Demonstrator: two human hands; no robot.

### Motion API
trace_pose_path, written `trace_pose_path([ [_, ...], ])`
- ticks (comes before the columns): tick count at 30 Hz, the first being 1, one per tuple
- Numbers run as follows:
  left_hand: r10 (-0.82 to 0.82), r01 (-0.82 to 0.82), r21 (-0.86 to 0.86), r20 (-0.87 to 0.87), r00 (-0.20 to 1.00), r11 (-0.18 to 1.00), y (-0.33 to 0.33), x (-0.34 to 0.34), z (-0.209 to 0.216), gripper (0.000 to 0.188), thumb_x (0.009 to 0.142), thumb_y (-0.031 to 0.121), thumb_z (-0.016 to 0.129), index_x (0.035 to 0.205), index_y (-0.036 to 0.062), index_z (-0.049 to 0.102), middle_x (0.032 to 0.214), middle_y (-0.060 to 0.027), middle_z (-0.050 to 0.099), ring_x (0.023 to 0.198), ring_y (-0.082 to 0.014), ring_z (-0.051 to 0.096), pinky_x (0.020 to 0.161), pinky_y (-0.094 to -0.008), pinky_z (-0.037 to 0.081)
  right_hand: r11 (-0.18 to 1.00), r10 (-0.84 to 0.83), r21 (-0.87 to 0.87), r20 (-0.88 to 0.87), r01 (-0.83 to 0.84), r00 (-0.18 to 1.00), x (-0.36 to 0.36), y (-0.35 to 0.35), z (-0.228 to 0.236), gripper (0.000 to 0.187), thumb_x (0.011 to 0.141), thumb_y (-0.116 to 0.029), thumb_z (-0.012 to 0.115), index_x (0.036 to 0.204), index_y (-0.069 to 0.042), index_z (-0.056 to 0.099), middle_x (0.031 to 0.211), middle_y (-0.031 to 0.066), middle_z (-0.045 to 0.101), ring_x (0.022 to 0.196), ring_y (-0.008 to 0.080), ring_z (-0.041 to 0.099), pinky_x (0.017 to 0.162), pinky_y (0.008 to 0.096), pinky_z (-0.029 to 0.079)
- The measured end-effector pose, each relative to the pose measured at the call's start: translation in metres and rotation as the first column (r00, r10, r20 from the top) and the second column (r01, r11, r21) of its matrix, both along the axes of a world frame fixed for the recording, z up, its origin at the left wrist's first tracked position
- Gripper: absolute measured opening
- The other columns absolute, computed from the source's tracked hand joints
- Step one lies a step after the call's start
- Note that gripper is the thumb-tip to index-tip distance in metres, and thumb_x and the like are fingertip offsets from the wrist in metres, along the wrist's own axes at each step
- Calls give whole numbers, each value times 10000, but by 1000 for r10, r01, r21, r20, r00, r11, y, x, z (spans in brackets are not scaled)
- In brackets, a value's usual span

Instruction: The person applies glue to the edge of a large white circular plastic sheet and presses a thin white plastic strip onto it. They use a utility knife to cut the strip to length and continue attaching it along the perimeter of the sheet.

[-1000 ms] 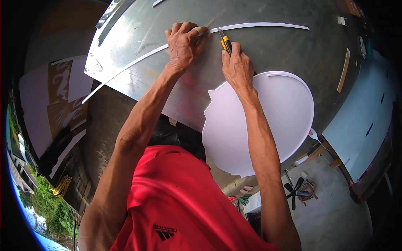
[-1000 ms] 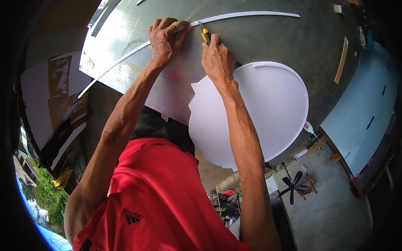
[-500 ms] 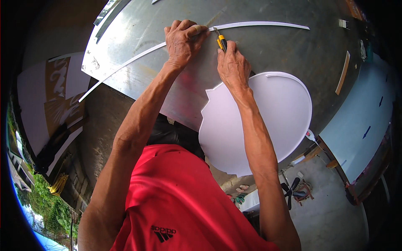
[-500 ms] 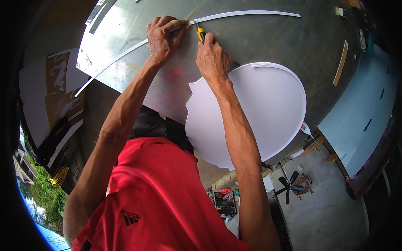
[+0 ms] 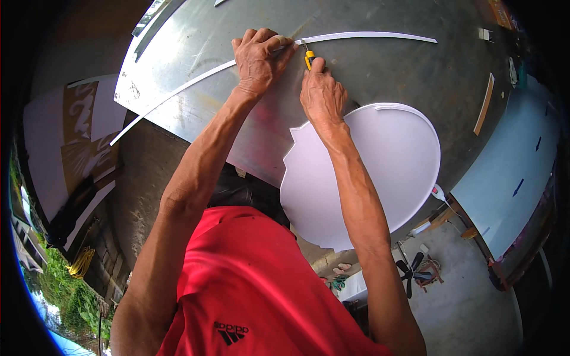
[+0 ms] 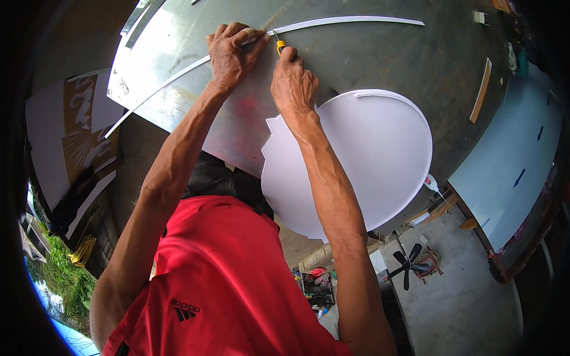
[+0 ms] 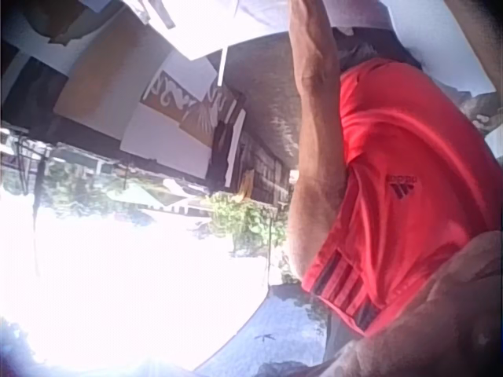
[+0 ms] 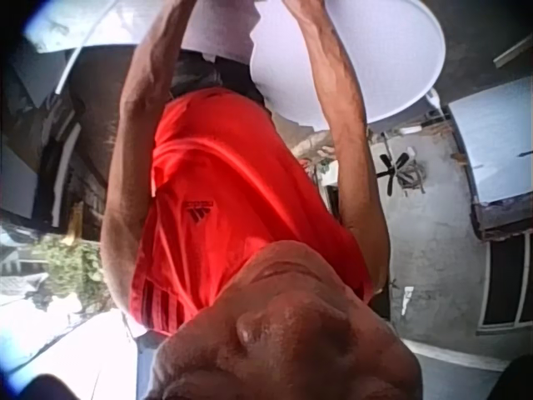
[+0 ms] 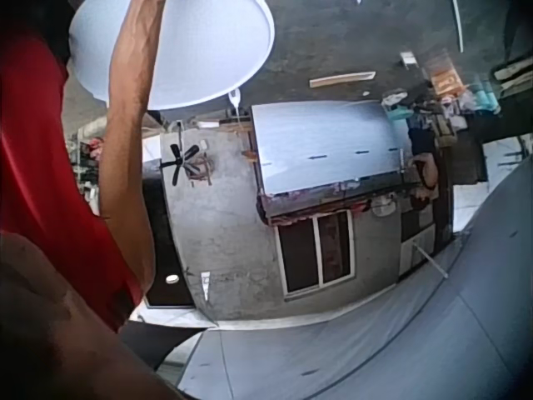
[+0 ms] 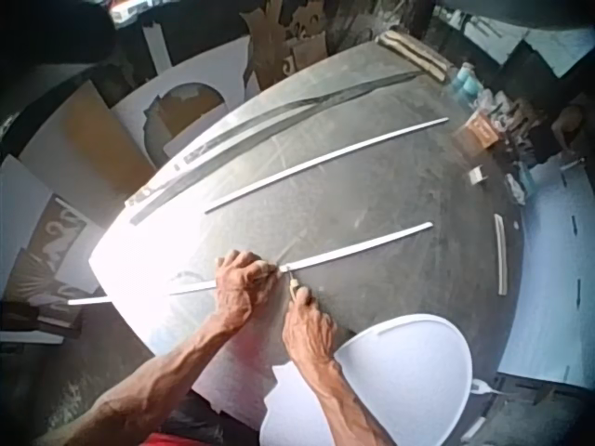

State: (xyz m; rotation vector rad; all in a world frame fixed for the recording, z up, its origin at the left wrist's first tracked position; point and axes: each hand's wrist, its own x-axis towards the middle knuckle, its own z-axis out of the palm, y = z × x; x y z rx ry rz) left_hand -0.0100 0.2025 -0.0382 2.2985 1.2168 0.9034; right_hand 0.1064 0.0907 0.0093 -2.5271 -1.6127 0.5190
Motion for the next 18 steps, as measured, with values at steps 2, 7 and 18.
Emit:
trace_pose_path([
  [2, 3, -3, -18, 6, 1000, 1000, 0, 1, 2, 174, 805, 310, 893, 943, 218, 842, 918, 54, 717, 909, -182, 630, 843, -386, 391, 1000, 17, -25, 10, -16, 1000, 1, 1, -1, 266, 1064, -254, 584, 1113, -37, 438, 921, 233, 720, 813, 447, 744, 705, 553, 591],
  [7, 1, 3, -63, 64, 998, 998, 2, 1, -2, 169, 803, 301, 894, 932, 211, 833, 898, 55, 715, 903, -174, 641, 843, -381, 389, 999, 28, -31, 32, -27, 999, -3, 5, -3, 241, 1067, -229, 556, 1108, -25, 434, 900, 240, 734, 786, 442, 750, 703, 545, 595],
  [18, 23, -20, -41, 84, 996, 999, 0, 5, -5, 110, 796, 284, 866, 850, 213, 802, 867, 70, 693, 867, -180, 614, 794, -388, 375, 984, 91, -150, -1, -91, 996, 2, 19, 21, 240, 1022, -154, 579, 1127, 19, 450, 827, 269, 746, 791, 431, 770, 718, 511, 616],
])
